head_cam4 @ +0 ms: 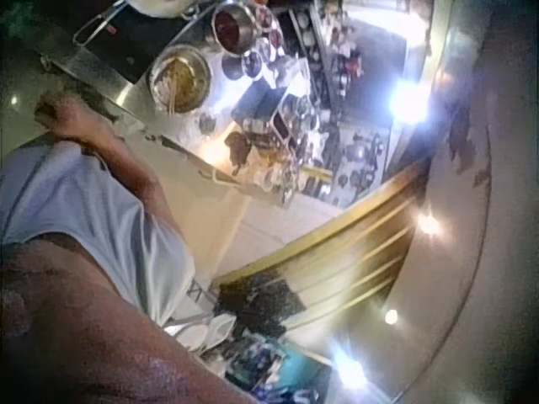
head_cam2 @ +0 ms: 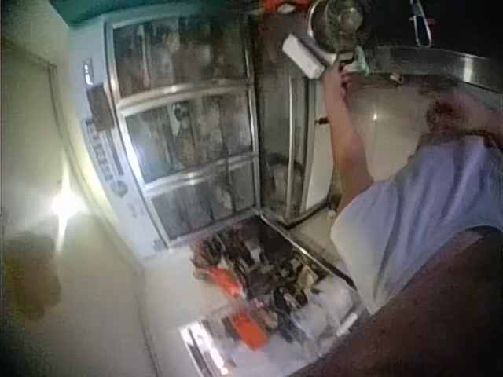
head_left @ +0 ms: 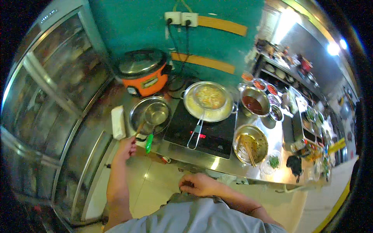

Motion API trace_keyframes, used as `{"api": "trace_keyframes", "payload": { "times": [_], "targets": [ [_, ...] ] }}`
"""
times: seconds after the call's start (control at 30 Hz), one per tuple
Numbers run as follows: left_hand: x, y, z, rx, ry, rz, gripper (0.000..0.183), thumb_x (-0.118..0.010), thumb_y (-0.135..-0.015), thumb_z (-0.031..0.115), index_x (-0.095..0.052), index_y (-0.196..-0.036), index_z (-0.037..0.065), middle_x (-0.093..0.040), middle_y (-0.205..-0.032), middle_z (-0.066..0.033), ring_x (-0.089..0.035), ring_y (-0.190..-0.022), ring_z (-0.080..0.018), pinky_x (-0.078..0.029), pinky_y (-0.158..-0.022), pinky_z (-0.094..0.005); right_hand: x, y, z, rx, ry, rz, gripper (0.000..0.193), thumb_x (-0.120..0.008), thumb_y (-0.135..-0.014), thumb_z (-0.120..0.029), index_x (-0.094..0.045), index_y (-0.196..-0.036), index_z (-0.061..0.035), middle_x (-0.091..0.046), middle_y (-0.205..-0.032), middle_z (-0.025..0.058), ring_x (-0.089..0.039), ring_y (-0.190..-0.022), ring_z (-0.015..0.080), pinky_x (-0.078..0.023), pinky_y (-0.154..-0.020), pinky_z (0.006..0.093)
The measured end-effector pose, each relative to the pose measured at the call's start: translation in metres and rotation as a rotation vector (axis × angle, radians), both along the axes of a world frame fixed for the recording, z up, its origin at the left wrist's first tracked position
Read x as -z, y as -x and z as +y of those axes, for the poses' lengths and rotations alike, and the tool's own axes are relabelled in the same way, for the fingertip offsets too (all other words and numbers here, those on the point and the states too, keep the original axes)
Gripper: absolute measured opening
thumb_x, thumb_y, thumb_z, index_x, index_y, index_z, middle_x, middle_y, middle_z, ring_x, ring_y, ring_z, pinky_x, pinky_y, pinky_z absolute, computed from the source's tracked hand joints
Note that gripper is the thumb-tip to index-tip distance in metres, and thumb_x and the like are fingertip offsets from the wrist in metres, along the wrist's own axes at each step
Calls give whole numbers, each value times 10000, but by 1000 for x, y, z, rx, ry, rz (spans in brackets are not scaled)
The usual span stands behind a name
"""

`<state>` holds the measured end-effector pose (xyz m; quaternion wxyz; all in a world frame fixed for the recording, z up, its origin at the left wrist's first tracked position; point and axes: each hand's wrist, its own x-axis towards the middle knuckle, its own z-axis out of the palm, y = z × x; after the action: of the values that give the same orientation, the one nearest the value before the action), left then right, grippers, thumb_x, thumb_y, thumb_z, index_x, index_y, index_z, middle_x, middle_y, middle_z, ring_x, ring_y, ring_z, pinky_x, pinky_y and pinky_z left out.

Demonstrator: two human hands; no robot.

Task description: The person boils noodles and vegetables in a pot, then transfers them into a plastic container. They add chopped green onions and seasonings from various bottles and containers, mixing the contents to complete the dish.

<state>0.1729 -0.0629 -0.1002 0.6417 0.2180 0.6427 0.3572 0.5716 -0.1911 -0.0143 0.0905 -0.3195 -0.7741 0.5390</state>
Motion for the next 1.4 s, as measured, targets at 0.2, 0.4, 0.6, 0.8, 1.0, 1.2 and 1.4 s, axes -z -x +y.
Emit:
{"api": "trace_keyframes", "payload": {
  "times": [0.2, 0.4, 0.6, 0.8, 1.0, 1.2, 1.4],
  "targets": [
    [-89, -88, -84, -67, -183, -397, 299, -502, -1050, 412, -492, -837, 202, -334, -592, 83, -295, -471, -77, -236, -418, -273, -19, 27, 41, 366, -698, 165, 363, -690, -888, -88, -652, -1247, -122, -594, -1304, 127, -666, -975, 265, -575, -761, 374],
    [-122, -199, -98, 271, -73, -954, 349, -448, -1076, 410, -572, -859, 166, -393, -584, 62, -345, -472, -91, -328, -436, -270, -31, 15, 107, 219, -1052, 134, 326, -697, -795, -189, -620, -1108, -142, -574, -1288, 92, -586, -1161, 312, -591, -823, 400],
    [-49, -241, -13, 325, -594, -1, 370, -553, -1049, 387, -604, -1217, 62, -633, -860, -24, -598, -666, -122, -471, -542, -290, -33, -75, 149, 691, -907, 444, 349, -573, -1020, -272, -552, -757, -43, -587, -805, 114, -604, -792, 269, -467, -653, 377],
    [-17, -261, 41, 451, -85, -456, 281, -619, -1016, 294, -594, -1229, 113, -599, -827, -19, -628, -694, -182, -528, -572, -374, -46, -133, 237, 1001, -854, 234, 480, -502, -1076, -318, -562, -722, 0, -563, -738, 64, -541, -713, 170, -458, -701, 328],
    [-39, -246, 34, 505, -73, -384, 244, -583, -1029, 217, -601, -1253, 122, -581, -778, -6, -566, -572, -161, -465, -472, -369, -25, -128, 264, 879, -564, 201, 461, -540, -1060, -348, -622, -774, 4, -582, -650, 55, -538, -633, 160, -463, -630, 339],
    [-55, -244, 19, 478, -69, -301, 267, -566, -1032, 191, -590, -1283, 101, -577, -776, -11, -558, -555, -161, -457, -462, -370, -21, -132, 289, 1018, -628, 116, 563, -517, -1045, -472, -674, -797, 9, -660, -696, 171, -604, -609, 271, -491, -640, 416],
    [-58, -251, 18, 453, -72, -282, 272, -556, -1029, 171, -600, -1291, 111, -568, -774, -18, -530, -532, -164, -439, -462, -366, -18, -141, 291, 907, -502, 86, 577, -522, -1034, -494, -729, -843, 9, -699, -704, 134, -675, -654, 241, -534, -677, 410]
  ]
}}
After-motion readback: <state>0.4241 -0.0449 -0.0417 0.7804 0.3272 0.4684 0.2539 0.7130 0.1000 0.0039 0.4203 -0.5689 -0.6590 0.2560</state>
